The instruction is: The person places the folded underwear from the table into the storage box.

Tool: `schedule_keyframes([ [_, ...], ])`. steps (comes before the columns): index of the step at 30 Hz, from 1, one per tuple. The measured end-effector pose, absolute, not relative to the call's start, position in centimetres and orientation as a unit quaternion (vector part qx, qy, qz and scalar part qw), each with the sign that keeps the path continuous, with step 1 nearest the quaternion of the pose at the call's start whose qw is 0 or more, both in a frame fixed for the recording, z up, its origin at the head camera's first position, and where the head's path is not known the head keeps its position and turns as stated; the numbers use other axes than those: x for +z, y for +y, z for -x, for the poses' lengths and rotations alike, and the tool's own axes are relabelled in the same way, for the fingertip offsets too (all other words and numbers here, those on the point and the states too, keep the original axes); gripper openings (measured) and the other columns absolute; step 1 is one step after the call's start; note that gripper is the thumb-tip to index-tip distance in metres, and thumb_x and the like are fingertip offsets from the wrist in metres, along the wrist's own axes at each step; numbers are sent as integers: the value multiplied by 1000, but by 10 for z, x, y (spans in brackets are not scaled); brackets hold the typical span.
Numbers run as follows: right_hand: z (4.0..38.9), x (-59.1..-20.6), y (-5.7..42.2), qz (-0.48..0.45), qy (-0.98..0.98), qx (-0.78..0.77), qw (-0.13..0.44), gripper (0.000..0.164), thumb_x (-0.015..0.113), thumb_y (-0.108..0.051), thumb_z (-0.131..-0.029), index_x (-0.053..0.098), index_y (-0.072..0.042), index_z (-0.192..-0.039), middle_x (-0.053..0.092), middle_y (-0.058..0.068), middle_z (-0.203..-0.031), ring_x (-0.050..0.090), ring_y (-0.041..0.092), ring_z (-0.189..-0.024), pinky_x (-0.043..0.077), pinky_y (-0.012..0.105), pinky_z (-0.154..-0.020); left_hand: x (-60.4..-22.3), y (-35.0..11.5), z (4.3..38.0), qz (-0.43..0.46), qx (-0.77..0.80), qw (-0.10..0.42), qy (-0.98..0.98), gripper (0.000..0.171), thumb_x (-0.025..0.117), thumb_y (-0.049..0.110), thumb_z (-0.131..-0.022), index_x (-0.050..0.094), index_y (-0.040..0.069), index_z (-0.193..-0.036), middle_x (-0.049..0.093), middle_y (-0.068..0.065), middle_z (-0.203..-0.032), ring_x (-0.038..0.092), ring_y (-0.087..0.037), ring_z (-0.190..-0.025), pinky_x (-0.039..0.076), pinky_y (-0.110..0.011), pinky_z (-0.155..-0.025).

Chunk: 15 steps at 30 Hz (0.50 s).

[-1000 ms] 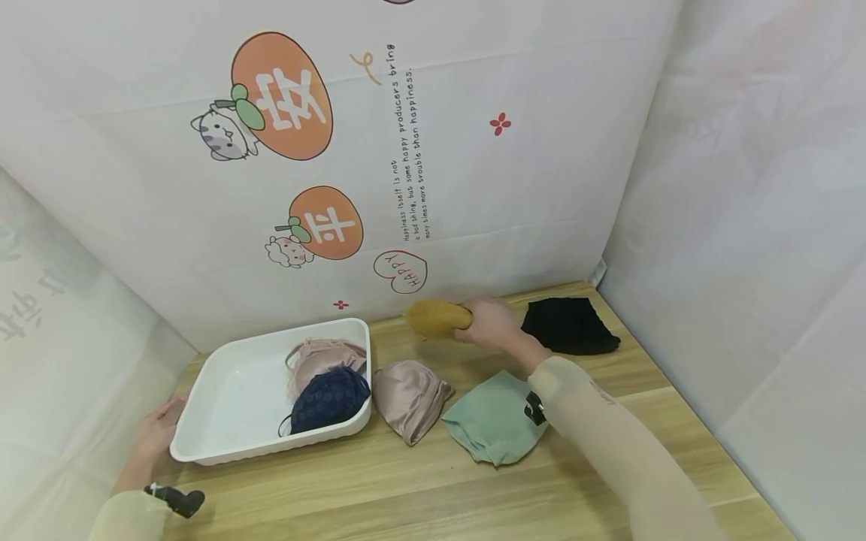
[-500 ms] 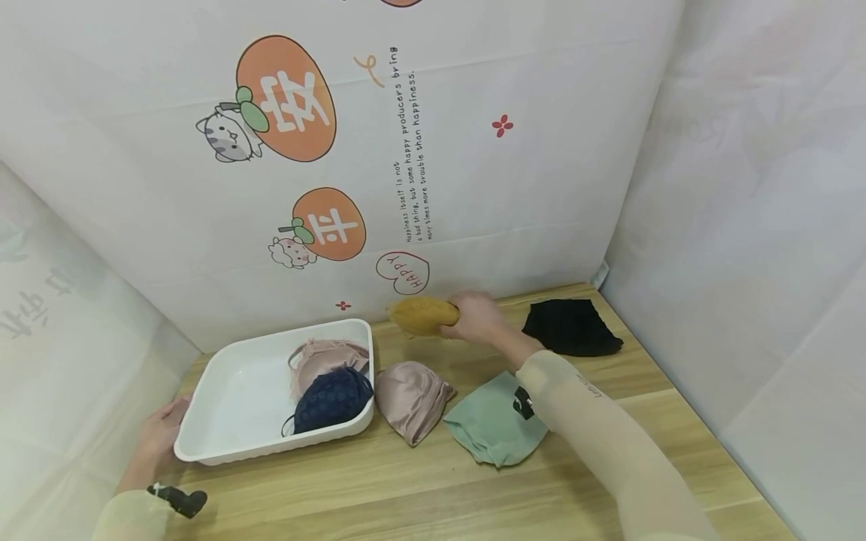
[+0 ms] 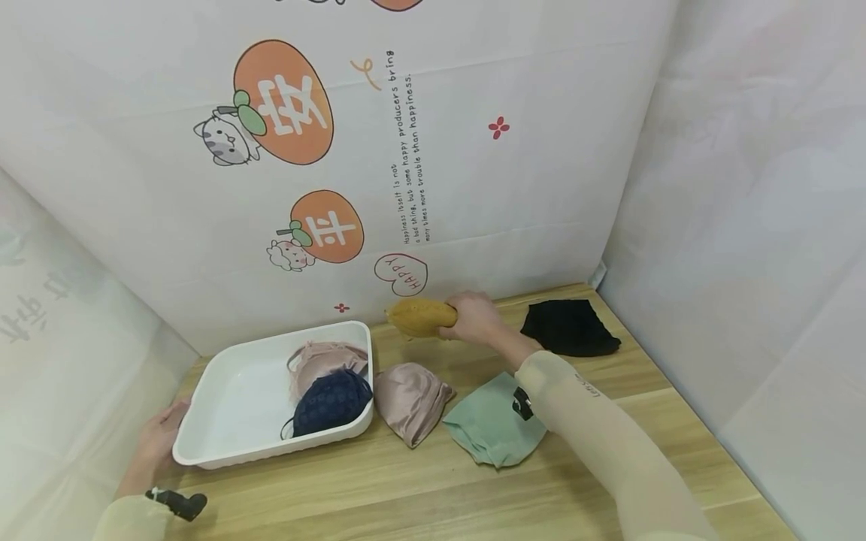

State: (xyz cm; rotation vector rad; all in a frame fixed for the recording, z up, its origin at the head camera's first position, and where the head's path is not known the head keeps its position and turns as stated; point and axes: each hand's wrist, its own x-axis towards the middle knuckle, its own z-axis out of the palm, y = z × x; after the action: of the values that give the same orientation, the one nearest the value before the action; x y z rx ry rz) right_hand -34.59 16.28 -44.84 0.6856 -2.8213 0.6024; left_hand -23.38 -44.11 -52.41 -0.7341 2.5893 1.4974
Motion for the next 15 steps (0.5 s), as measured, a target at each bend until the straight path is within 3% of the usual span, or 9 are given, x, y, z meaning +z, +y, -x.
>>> schedule_keyframes([
  [15, 347, -449, 164, -233, -949, 189, 96, 33, 77, -39, -77, 72, -12, -96, 66, -3, -80, 55, 13, -70, 43, 27, -60, -527, -443, 233, 249, 510, 37, 823, 101, 35, 82, -89, 17, 11, -159, 14, -19, -166, 14, -48, -152, 20, -62, -123],
])
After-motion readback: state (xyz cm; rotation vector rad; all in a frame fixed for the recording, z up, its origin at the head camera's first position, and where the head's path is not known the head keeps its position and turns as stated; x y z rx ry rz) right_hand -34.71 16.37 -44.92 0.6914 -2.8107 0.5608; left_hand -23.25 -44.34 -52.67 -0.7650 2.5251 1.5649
